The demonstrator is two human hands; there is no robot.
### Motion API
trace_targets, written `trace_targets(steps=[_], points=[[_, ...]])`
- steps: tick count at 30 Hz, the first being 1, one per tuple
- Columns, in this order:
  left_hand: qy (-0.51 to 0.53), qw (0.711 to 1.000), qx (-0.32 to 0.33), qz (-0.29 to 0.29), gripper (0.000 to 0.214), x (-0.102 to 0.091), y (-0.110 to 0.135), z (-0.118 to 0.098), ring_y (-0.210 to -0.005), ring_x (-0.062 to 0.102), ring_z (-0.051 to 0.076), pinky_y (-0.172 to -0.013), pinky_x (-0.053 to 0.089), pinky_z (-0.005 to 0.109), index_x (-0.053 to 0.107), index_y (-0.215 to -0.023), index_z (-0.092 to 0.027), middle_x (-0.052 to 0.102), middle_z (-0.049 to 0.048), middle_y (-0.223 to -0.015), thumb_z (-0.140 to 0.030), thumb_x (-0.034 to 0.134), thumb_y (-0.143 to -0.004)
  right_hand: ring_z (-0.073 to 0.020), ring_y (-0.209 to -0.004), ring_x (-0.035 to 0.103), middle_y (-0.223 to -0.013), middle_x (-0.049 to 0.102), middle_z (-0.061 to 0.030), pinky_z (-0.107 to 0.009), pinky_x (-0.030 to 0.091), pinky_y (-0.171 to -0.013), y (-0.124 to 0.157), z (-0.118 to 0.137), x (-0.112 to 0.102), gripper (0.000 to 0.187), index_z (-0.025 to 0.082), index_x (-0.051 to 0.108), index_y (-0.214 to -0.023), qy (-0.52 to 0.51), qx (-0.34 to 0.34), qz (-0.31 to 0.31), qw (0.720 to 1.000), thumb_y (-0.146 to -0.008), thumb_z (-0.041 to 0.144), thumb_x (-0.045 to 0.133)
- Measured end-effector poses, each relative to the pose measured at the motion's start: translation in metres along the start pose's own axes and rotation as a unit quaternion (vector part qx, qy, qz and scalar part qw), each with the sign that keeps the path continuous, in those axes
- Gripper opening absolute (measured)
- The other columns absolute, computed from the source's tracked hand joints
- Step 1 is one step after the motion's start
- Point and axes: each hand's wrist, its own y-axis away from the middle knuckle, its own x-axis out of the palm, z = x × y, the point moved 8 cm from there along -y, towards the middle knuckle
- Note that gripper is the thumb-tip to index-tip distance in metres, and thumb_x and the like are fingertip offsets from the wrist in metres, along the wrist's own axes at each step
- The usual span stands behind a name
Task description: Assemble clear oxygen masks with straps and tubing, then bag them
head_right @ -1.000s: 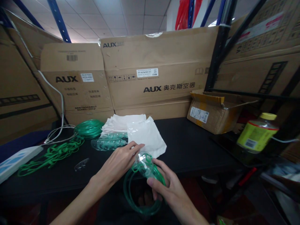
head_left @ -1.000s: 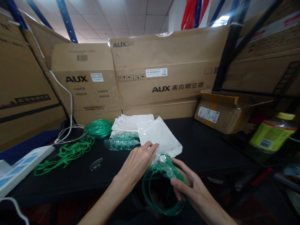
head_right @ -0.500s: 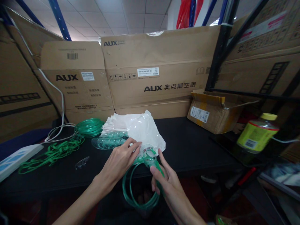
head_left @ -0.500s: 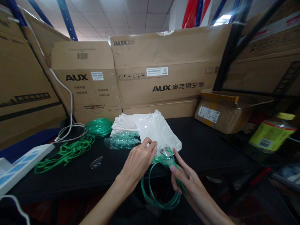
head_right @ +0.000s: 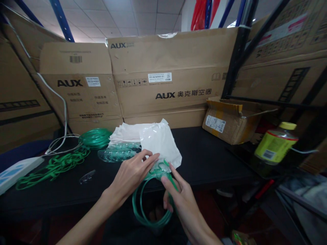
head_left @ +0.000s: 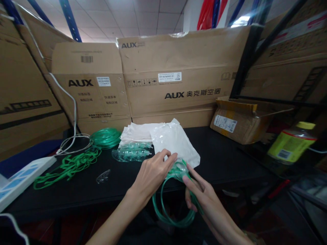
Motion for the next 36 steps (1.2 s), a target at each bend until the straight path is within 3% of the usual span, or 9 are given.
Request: trace_targets(steps=[3, 6, 11, 18, 22, 24, 29, 32, 36], points=[[0.021, 0.998, 0.050, -0.030, 0.030, -0.003, 0.006, -0.009, -0.083, 0.072, 0.018, -0.064, 0.057, 0.024, 0.057, -0.134, -0.022, 0.069, 0.0036, -0.101, -0.015, 0.049, -0.106, -0.0102, -0.038, 0.039, -0.043, 0.056, 0.0055, -0.020, 0.022, -0.040, -0.006, 0.003, -0.002, 0.104, 0.009, 0.044, -0.149, -0.023, -0.002, -0.028, 0.999, -0.072, 0.064, 0.085], [0.050, 0.993, 0.075, -0.073, 0.024, -0.008, 0.011, -0.017, -0.079, 0.070, 0.018, -0.064, 0.057, 0.025, 0.060, -0.127, -0.020, 0.068, 0.0040, -0.094, -0.018, 0.045, -0.108, -0.0082, -0.039, 0.036, -0.043, 0.056, 0.0047, -0.021, 0.021, -0.041, -0.011, 0.004, -0.004, 0.095, 0.007, 0.056, -0.132, -0.052, -0.008, -0.054, 0.997, -0.064, 0.063, 0.091], [0.093, 0.989, 0.045, -0.102, 0.020, -0.007, 0.011, -0.021, -0.081, 0.071, 0.018, -0.072, 0.059, 0.027, 0.063, -0.120, -0.019, 0.069, 0.0037, -0.094, -0.023, 0.047, -0.108, -0.0066, -0.051, 0.034, -0.052, 0.052, 0.0063, -0.021, 0.028, -0.050, -0.008, 0.009, -0.004, 0.070, 0.008, 0.071, -0.120, -0.088, -0.024, -0.052, 0.994, -0.072, 0.055, 0.090], [0.132, 0.981, 0.022, -0.144, 0.019, -0.011, 0.010, -0.021, -0.082, 0.069, 0.017, -0.072, 0.059, 0.025, 0.068, -0.115, -0.018, 0.067, 0.0052, -0.095, -0.022, 0.052, -0.107, -0.0094, -0.058, 0.041, -0.061, 0.056, 0.0053, -0.022, 0.035, -0.058, -0.001, 0.017, -0.001, 0.073, 0.012, 0.068, -0.132, -0.117, -0.001, -0.024, 0.993, -0.071, 0.046, 0.093], [0.146, 0.978, 0.061, -0.139, 0.023, -0.009, 0.012, -0.035, -0.081, 0.069, 0.017, -0.074, 0.058, 0.026, 0.070, -0.113, -0.019, 0.068, 0.0045, -0.092, -0.023, 0.048, -0.108, -0.0086, -0.053, 0.042, -0.057, 0.060, 0.0026, -0.022, 0.035, -0.055, -0.008, 0.025, 0.000, 0.042, 0.012, 0.076, -0.091, -0.118, -0.040, -0.013, 0.992, -0.071, 0.045, 0.093], [0.163, 0.975, 0.066, -0.137, 0.024, -0.007, 0.013, -0.041, -0.080, 0.068, 0.016, -0.075, 0.058, 0.026, 0.070, -0.113, -0.020, 0.069, 0.0042, -0.091, -0.024, 0.047, -0.109, -0.0075, -0.052, 0.042, -0.056, 0.058, 0.0025, -0.021, 0.035, -0.053, -0.012, 0.024, -0.003, 0.039, 0.013, 0.069, -0.071, -0.135, -0.049, -0.021, 0.989, -0.069, 0.044, 0.094], [0.202, 0.969, 0.027, -0.140, 0.025, -0.004, 0.014, -0.038, -0.082, 0.068, 0.015, -0.079, 0.058, 0.025, 0.070, -0.112, -0.018, 0.068, 0.0051, -0.092, -0.025, 0.046, -0.109, -0.0052, -0.047, 0.034, -0.051, 0.050, 0.0069, -0.017, 0.030, -0.043, -0.020, 0.013, -0.013, 0.043, 0.015, 0.067, -0.068, -0.196, -0.039, -0.066, 0.978, -0.064, 0.046, 0.097], [0.203, 0.969, 0.002, -0.139, 0.025, 0.002, 0.013, -0.037, -0.086, 0.068, 0.017, -0.082, 0.057, 0.028, 0.070, -0.110, -0.018, 0.068, 0.0057, -0.093, -0.025, 0.047, -0.109, -0.0073, -0.051, 0.046, -0.057, 0.058, 0.0049, -0.017, 0.040, -0.046, -0.027, 0.008, -0.010, 0.036, 0.017, 0.070, -0.072, -0.234, -0.023, -0.064, 0.970, -0.064, 0.039, 0.097], [0.186, 0.971, -0.047, -0.141, 0.022, 0.012, 0.008, -0.041, -0.088, 0.065, 0.023, -0.081, 0.056, 0.037, 0.070, -0.109, -0.017, 0.069, 0.0081, -0.096, -0.023, 0.048, -0.108, -0.0172, -0.076, 0.068, -0.076, 0.073, -0.0001, -0.026, 0.058, -0.069, -0.033, 0.009, -0.002, 0.026, 0.019, 0.074, -0.080, -0.273, -0.010, -0.047, 0.961, -0.064, 0.030, 0.092]])
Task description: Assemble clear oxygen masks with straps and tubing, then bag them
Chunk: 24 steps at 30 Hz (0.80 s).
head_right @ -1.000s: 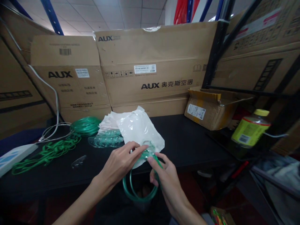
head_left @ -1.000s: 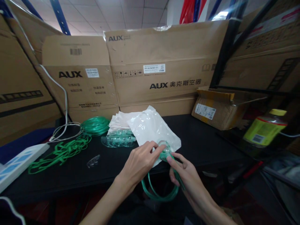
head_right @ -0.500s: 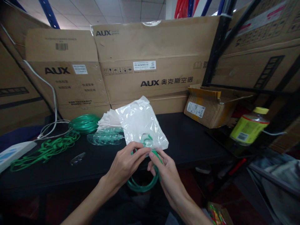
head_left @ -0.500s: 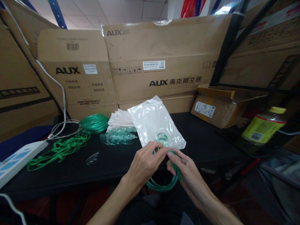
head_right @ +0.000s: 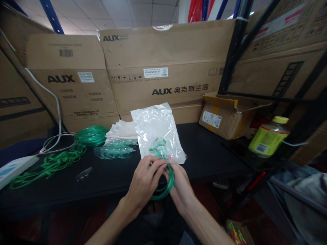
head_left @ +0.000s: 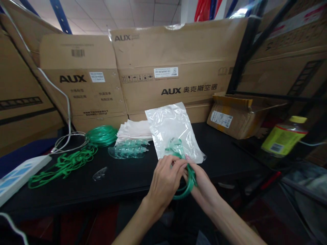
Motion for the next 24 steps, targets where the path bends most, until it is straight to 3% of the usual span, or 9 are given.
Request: trace_targets(steps=[4, 8, 12, 17, 24], points=[[-0.011, 0.999, -0.033, 0.001, 0.019, 0.010, -0.005, -0.002, -0.088, 0.065, 0.023, -0.080, 0.055, 0.037, 0.069, -0.108, -0.018, 0.068, 0.0070, -0.095, -0.021, 0.051, -0.106, -0.0235, -0.092, 0.072, -0.083, 0.077, -0.0036, -0.033, 0.060, -0.085, 0.004, 0.007, 0.002, 0.015, 0.019, 0.075, -0.078, -0.024, 0.016, 0.010, 1.000, -0.070, 0.030, 0.082], [-0.011, 0.998, -0.069, 0.009, 0.016, 0.017, -0.011, 0.002, -0.090, 0.065, 0.022, -0.083, 0.056, 0.037, 0.068, -0.106, -0.019, 0.067, 0.0058, -0.097, -0.019, 0.053, -0.105, -0.0299, -0.109, 0.070, -0.099, 0.080, -0.0084, -0.042, 0.059, -0.093, 0.013, 0.010, 0.002, 0.018, 0.020, 0.077, -0.083, -0.044, 0.023, 0.037, 0.998, -0.075, 0.035, 0.070], [-0.002, 0.996, -0.084, 0.017, 0.012, 0.022, -0.016, 0.007, -0.089, 0.066, 0.021, -0.082, 0.056, 0.035, 0.068, -0.106, -0.019, 0.067, 0.0051, -0.100, -0.017, 0.056, -0.103, -0.0274, -0.113, 0.069, -0.106, 0.080, -0.0054, -0.041, 0.054, -0.102, 0.017, 0.007, 0.001, 0.011, 0.022, 0.079, -0.084, -0.028, 0.015, 0.076, 0.997, -0.074, 0.025, 0.076], [0.008, 0.997, -0.066, 0.030, 0.013, 0.018, -0.017, 0.008, -0.091, 0.065, 0.020, -0.084, 0.056, 0.034, 0.069, -0.104, -0.019, 0.066, 0.0050, -0.101, -0.018, 0.056, -0.104, -0.0268, -0.110, 0.071, -0.106, 0.080, -0.0062, -0.041, 0.054, -0.104, 0.013, 0.012, -0.007, 0.023, 0.020, 0.080, -0.096, 0.018, -0.011, 0.064, 0.998, -0.075, 0.023, 0.085], [0.009, 0.998, -0.048, 0.036, 0.013, 0.019, -0.008, -0.003, -0.095, 0.066, 0.021, -0.085, 0.054, 0.036, 0.067, -0.106, -0.021, 0.068, 0.0050, -0.105, -0.019, 0.055, -0.104, -0.0221, -0.101, 0.073, -0.099, 0.080, -0.0041, -0.034, 0.057, -0.098, 0.000, 0.016, -0.021, 0.027, 0.020, 0.079, -0.092, -0.004, -0.071, -0.022, 0.997, -0.069, 0.024, 0.092]])
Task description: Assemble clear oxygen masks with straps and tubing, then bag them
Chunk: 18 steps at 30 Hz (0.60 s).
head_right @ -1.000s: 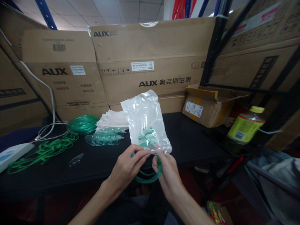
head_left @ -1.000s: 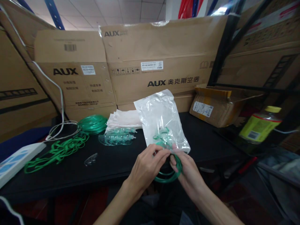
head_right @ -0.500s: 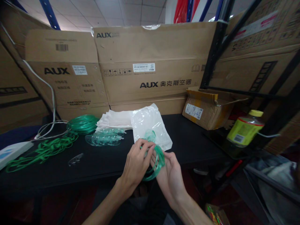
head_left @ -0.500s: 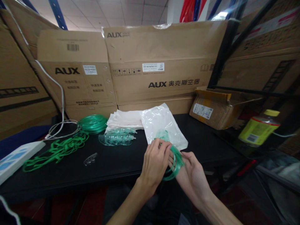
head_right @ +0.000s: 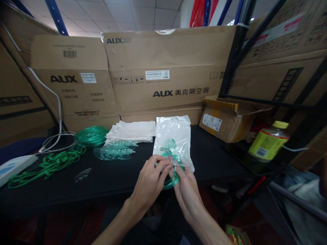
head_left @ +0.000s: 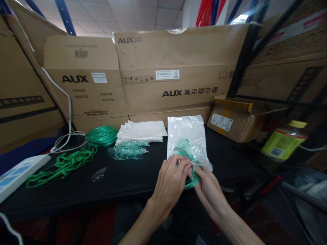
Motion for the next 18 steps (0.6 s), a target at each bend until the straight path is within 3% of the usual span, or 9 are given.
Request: trace_targets(steps=[4, 9, 18], points=[[-0.028, 0.999, -0.031, -0.011, 0.011, 0.008, -0.001, 0.002, -0.093, 0.066, 0.023, -0.083, 0.054, 0.038, 0.066, -0.103, -0.020, 0.069, 0.0056, -0.102, -0.017, 0.055, -0.104, -0.0237, -0.103, 0.072, -0.105, 0.080, -0.0038, -0.038, 0.058, -0.096, 0.003, -0.009, 0.004, 0.021, 0.023, 0.078, -0.095, -0.012, 0.007, 0.011, 1.000, -0.077, 0.032, 0.085], [-0.055, 0.997, -0.044, -0.010, 0.011, 0.009, -0.007, 0.003, -0.093, 0.066, 0.023, -0.081, 0.053, 0.038, 0.065, -0.103, -0.022, 0.068, 0.0052, -0.102, -0.017, 0.055, -0.104, -0.0284, -0.117, 0.068, -0.114, 0.079, -0.0044, -0.042, 0.056, -0.101, 0.017, -0.013, 0.006, 0.043, 0.027, 0.077, -0.117, 0.007, 0.029, 0.050, 0.998, -0.075, 0.030, 0.085], [-0.066, 0.998, 0.012, 0.019, 0.014, 0.001, 0.001, -0.004, -0.088, 0.064, 0.024, -0.075, 0.049, 0.038, 0.062, -0.104, -0.020, 0.067, 0.0054, -0.100, -0.019, 0.048, -0.107, -0.0265, -0.130, 0.063, -0.122, 0.078, -0.0062, -0.036, 0.050, -0.111, 0.009, 0.007, 0.002, 0.038, 0.023, 0.080, -0.107, 0.036, -0.018, -0.002, 0.999, -0.073, 0.033, 0.092]])
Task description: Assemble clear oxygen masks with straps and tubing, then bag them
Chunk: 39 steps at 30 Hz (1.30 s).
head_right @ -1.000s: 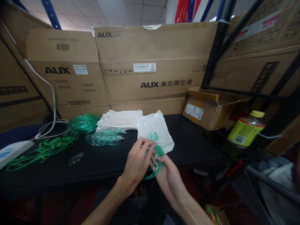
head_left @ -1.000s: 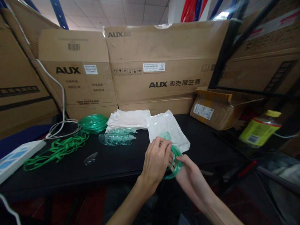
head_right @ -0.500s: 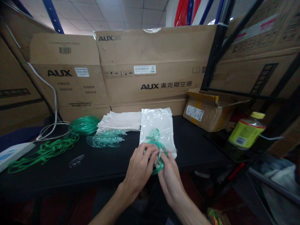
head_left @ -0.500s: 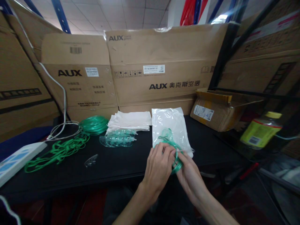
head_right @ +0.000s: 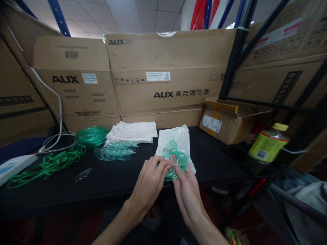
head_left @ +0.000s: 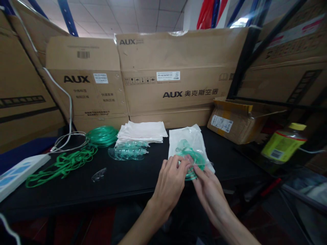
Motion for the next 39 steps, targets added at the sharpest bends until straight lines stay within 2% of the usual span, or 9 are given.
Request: trace_targets(steps=[4, 10, 15, 20, 24, 29, 32, 35, 39], points=[[0.007, 0.999, 0.029, 0.015, 0.012, 0.000, 0.004, -0.008, -0.090, 0.064, 0.024, -0.079, 0.050, 0.038, 0.062, -0.106, -0.020, 0.067, 0.0053, -0.102, -0.017, 0.050, -0.106, -0.0269, -0.135, 0.060, -0.121, 0.078, -0.0043, -0.035, 0.051, -0.110, -0.005, 0.004, 0.004, 0.043, 0.025, 0.080, -0.107, 0.004, -0.022, -0.027, 0.999, -0.068, 0.037, 0.094], [0.008, 0.999, 0.034, 0.034, 0.011, 0.009, -0.003, -0.009, -0.094, 0.064, 0.025, -0.084, 0.053, 0.039, 0.063, -0.109, -0.018, 0.066, 0.0072, -0.105, -0.014, 0.055, -0.103, -0.0287, -0.124, 0.066, -0.112, 0.080, -0.0058, -0.035, 0.056, -0.099, -0.002, -0.005, 0.006, 0.041, 0.024, 0.080, -0.097, 0.028, -0.001, -0.013, 1.000, -0.063, 0.040, 0.097], [0.018, 0.997, 0.053, 0.054, 0.009, 0.013, -0.008, -0.014, -0.096, 0.064, 0.024, -0.084, 0.054, 0.038, 0.063, -0.110, -0.020, 0.066, 0.0052, -0.106, -0.017, 0.060, -0.102, -0.0284, -0.102, 0.072, -0.100, 0.079, -0.0085, -0.036, 0.058, -0.087, 0.002, -0.001, 0.005, 0.047, 0.018, 0.080, -0.101, 0.141, 0.031, 0.087, 0.986, -0.066, 0.047, 0.095], [0.030, 0.994, 0.076, 0.069, 0.016, 0.014, -0.007, -0.022, -0.097, 0.065, 0.024, -0.084, 0.056, 0.036, 0.062, -0.114, -0.019, 0.065, 0.0055, -0.108, -0.017, 0.066, -0.098, -0.0157, -0.061, 0.061, -0.064, 0.068, 0.0003, -0.025, 0.050, -0.058, 0.001, 0.014, -0.005, 0.037, 0.016, 0.078, -0.084, 0.226, 0.010, 0.093, 0.970, -0.063, 0.041, 0.097], [0.034, 0.991, 0.099, 0.078, 0.017, 0.012, -0.005, -0.031, -0.095, 0.065, 0.023, -0.083, 0.057, 0.035, 0.062, -0.111, -0.018, 0.066, 0.0050, -0.106, -0.016, 0.069, -0.096, -0.0125, -0.051, 0.053, -0.055, 0.061, 0.0028, -0.023, 0.042, -0.048, 0.002, 0.016, -0.008, 0.037, 0.016, 0.072, -0.071, 0.221, 0.011, 0.078, 0.972, -0.060, 0.040, 0.097], [0.039, 0.987, 0.138, 0.069, 0.009, 0.011, 0.001, -0.048, -0.094, 0.065, 0.022, -0.086, 0.058, 0.032, 0.062, -0.110, -0.014, 0.066, 0.0068, -0.103, -0.012, 0.058, -0.102, -0.0178, -0.064, 0.064, -0.071, 0.070, 0.0001, -0.025, 0.048, -0.053, 0.002, 0.023, -0.012, 0.038, 0.019, 0.070, -0.082, 0.188, -0.017, 0.030, 0.982, -0.063, 0.041, 0.094], [0.040, 0.986, 0.156, 0.038, 0.011, 0.010, 0.006, -0.056, -0.090, 0.065, 0.022, -0.084, 0.059, 0.031, 0.062, -0.106, -0.012, 0.065, 0.0077, -0.099, -0.011, 0.051, -0.104, -0.0158, -0.061, 0.063, -0.069, 0.068, 0.0031, -0.024, 0.049, -0.051, -0.001, 0.024, -0.014, 0.041, 0.020, 0.068, -0.086, 0.162, -0.032, -0.003, 0.986, -0.064, 0.043, 0.093], [0.065, 0.985, 0.157, 0.013, 0.014, 0.009, 0.010, -0.058, -0.088, 0.065, 0.021, -0.083, 0.060, 0.031, 0.062, -0.108, -0.012, 0.064, 0.0074, -0.096, -0.010, 0.048, -0.105, -0.0136, -0.057, 0.061, -0.064, 0.064, 0.0061, -0.023, 0.051, -0.051, -0.006, 0.024, -0.019, 0.044, 0.022, 0.062, -0.080, 0.134, -0.053, -0.037, 0.989, -0.063, 0.045, 0.095], [0.087, 0.987, 0.133, 0.005, 0.018, 0.016, 0.012, -0.054, -0.088, 0.066, 0.019, -0.088, 0.060, 0.029, 0.062, -0.111, -0.013, 0.062, 0.0062, -0.097, -0.013, 0.044, -0.107, -0.0182, -0.062, 0.069, -0.067, 0.069, 0.0041, -0.029, 0.059, -0.058, -0.018, 0.026, -0.027, 0.048, 0.023, 0.059, -0.083, 0.106, -0.076, -0.069, 0.989, -0.064, 0.051, 0.093]])
